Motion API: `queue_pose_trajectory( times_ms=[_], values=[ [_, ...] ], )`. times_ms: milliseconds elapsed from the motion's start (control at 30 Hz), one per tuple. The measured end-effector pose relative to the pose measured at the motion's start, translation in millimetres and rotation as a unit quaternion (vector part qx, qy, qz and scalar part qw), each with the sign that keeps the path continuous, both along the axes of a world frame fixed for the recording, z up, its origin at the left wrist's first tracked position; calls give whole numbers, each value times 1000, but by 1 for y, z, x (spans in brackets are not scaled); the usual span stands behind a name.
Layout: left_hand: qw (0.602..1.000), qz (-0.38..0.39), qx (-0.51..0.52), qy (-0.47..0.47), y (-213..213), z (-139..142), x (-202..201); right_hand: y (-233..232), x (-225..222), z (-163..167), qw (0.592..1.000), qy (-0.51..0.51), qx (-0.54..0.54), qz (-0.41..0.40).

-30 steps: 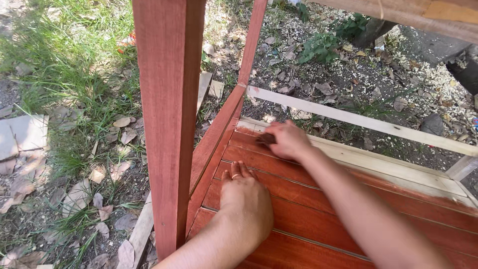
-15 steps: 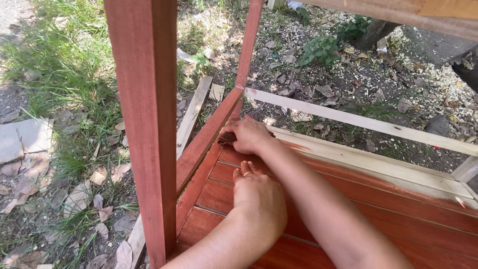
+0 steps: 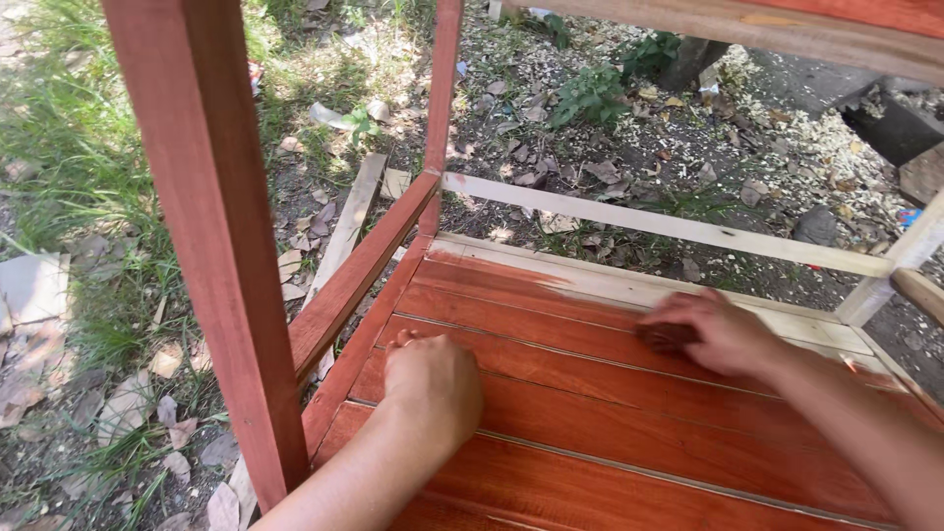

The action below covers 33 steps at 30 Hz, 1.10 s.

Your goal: The person applies reddish-brown wood stain to a small wooden shelf rack using a cloth. They dip and wring the cloth in a bowl of stain, then wipe the stain across the shelf boards and frame, coating the unfinished wood surfaces by hand.

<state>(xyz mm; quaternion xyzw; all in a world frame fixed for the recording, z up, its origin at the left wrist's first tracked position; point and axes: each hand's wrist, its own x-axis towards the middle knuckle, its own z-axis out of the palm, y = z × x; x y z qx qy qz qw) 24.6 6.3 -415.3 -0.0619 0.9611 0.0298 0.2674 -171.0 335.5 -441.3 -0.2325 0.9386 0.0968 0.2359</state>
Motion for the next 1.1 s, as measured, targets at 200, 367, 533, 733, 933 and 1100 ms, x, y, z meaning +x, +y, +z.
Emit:
queue_pose_trajectory(
  times_ms=[200, 367, 533, 733, 933, 1100],
  values=[
    [996, -5, -43, 72, -1, 5, 3, 56, -8, -12, 998, 46, 11, -39],
    [993, -20, -23, 115, 7, 9, 3, -128, -10, -58, 986, 45, -156, 25],
    [985, -4, -47, 168, 7, 12, 5, -306, 26, -68, 940, 50, -326, 89],
    [990, 25, -19, 137, 17, 11, -10, -233, 9, -62, 979, 15, -202, 9],
    [993, 33, -35, 111, 12, 1, -13, 30, -36, -31, 975, 94, -83, -183],
    [994, 24, -27, 108, 5, 2, -18, 177, -30, 7, 911, 110, 56, -395]
  ],
)
